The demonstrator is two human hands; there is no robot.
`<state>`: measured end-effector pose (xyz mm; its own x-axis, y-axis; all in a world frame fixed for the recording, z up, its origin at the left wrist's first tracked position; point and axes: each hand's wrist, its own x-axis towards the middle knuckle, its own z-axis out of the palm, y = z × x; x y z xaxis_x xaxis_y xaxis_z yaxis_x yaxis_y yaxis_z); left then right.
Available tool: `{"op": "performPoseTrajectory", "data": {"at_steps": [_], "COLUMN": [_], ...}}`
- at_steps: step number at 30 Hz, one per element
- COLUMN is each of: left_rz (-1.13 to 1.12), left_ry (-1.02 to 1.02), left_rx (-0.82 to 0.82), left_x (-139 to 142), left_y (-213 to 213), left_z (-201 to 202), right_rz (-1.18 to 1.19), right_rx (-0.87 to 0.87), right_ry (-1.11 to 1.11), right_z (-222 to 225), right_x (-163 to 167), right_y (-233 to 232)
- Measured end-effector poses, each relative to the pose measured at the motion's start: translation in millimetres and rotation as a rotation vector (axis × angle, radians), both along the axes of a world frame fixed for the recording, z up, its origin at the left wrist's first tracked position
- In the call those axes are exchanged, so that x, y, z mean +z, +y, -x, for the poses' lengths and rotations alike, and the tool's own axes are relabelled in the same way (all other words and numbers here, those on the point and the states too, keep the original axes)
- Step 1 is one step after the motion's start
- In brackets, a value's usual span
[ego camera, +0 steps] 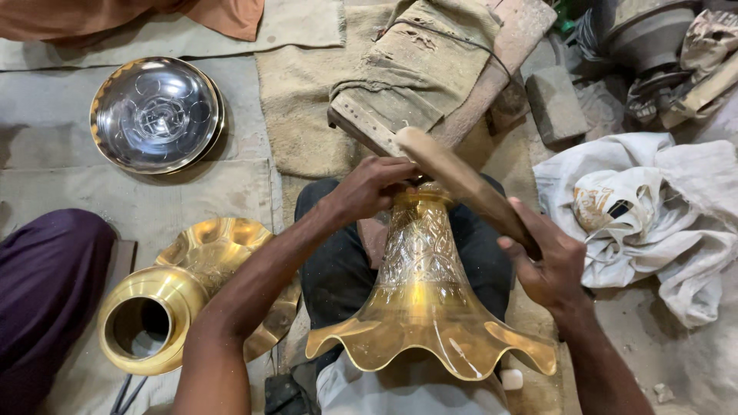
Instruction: The person sits on the floor holding a flared brass vessel on their lap and repeatedly strikes a punch held against the vessel's neck with a wooden mallet, working the metal around the rim. They reposition the punch and rotate the vessel as they hammer.
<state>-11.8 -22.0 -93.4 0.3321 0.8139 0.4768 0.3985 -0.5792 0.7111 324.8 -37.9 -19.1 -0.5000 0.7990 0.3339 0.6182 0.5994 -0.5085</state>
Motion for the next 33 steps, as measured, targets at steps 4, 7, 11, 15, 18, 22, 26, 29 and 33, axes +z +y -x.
{"op": "performPoseTrajectory", "data": {"at_steps": [4, 7, 11, 15, 18, 22, 26, 29, 33], "left_rz": [0.002, -0.058, -0.079, -0.019, -0.079, 0.085, 0.107, 0.023, 0.092], "left_ry": [0.074, 0.088, 0.094, 0.121, 0.11, -0.125, -0.186, -0.137, -0.059], "left_rx": [-0.022, -0.029, -0.021, 0.014, 0.022, 0.143, 0.114, 0.01, 0.011], "left_x": [17.9, 21.8, 13.2, -2.4, -15.2, -24.4, -19.9, -10.7, -3.7], "left_y": [-3.9, -4.9, -6.7, -4.9, -11.5, -6.9, 5.1, 8.0, 8.2], "left_z": [1.2, -0.4, 2.0, -0.8, 2.3, 6.1, 7.5, 8.1, 7.1], "right_rz": [-0.064, -0.052, -0.104, -0.023, -0.069, -0.01, 0.04, -0.002, -0.008], "right_rx": [0.025, 0.025, 0.088, 0.083, 0.081, 0.08, -0.016, -0.029, 0.015], "right_ry": [0.135, 0.054, 0.068, 0.147, 0.202, 0.102, 0.29, 0.201, 0.27], "right_z": [-0.3, -3.2, -6.7, -9.5, -13.4, -14.9, -9.8, -7.1, -2.4], "right_x": [-12.1, -15.7, -22.7, -32.8, -36.4, -33.8, -25.7, -16.4, -5.2], "right_y": [-1.3, -2.9, -3.9, -1.0, -1.1, -1.5, 5.7, 17.7, 22.0]}}
